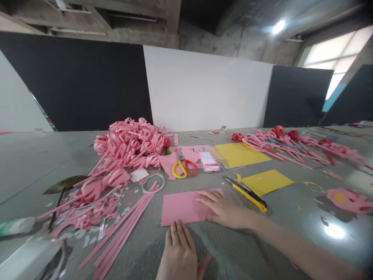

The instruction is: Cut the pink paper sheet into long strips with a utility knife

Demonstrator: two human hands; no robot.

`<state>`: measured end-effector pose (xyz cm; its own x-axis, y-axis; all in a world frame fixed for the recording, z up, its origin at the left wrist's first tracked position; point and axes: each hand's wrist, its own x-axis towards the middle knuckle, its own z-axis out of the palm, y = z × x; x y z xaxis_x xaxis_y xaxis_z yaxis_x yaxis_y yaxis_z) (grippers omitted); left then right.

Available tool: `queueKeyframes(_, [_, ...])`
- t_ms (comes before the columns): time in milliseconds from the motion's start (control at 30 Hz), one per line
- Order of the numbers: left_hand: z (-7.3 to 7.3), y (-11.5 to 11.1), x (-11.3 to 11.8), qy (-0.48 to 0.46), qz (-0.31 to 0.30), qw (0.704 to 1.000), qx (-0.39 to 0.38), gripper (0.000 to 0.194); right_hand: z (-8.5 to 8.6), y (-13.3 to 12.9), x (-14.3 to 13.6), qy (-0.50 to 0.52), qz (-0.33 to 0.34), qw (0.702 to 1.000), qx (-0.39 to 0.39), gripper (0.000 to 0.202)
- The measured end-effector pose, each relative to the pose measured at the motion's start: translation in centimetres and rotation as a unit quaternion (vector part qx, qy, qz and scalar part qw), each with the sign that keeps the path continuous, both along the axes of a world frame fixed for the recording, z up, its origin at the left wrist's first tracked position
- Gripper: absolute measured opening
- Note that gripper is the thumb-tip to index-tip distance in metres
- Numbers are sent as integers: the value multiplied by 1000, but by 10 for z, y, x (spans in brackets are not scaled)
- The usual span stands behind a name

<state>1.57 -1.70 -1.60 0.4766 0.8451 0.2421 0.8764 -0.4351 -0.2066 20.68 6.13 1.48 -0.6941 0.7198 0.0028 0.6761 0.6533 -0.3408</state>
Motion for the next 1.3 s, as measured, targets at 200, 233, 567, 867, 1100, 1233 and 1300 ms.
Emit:
queueKeyframes(200, [1, -2, -6, 21, 73, 997, -23, 75, 0, 0, 1, 3, 4, 1000, 1, 56])
queueKeyframes(233, [0, -2, -7, 23, 84, 996, -19, 76, -1, 0, 1, 3, 3, 1000, 0, 56])
queueKeyframes(567, [22, -2, -6, 46, 58, 997, 5, 59, 4, 1, 1, -3, -5, 1000, 6, 56])
queueKeyframes(867, [33, 31, -11, -36, -70, 989, -127, 34, 12, 4, 6, 11, 0, 1000, 11, 44])
queueKeyframes(1100, [29, 38, -17, -32, -163, 977, -132, 39, 2, -7, -12, 88, -67, 994, 1, 41])
queueKeyframes(1233, [30, 38, -17, -39, -177, 974, -134, 37, -1, -6, -12, 89, -94, 991, -17, 44])
queueKeyframes(1300, [31, 38, -17, -43, -183, 973, -135, 38, 1, -4, -8, 69, -109, 991, -29, 47])
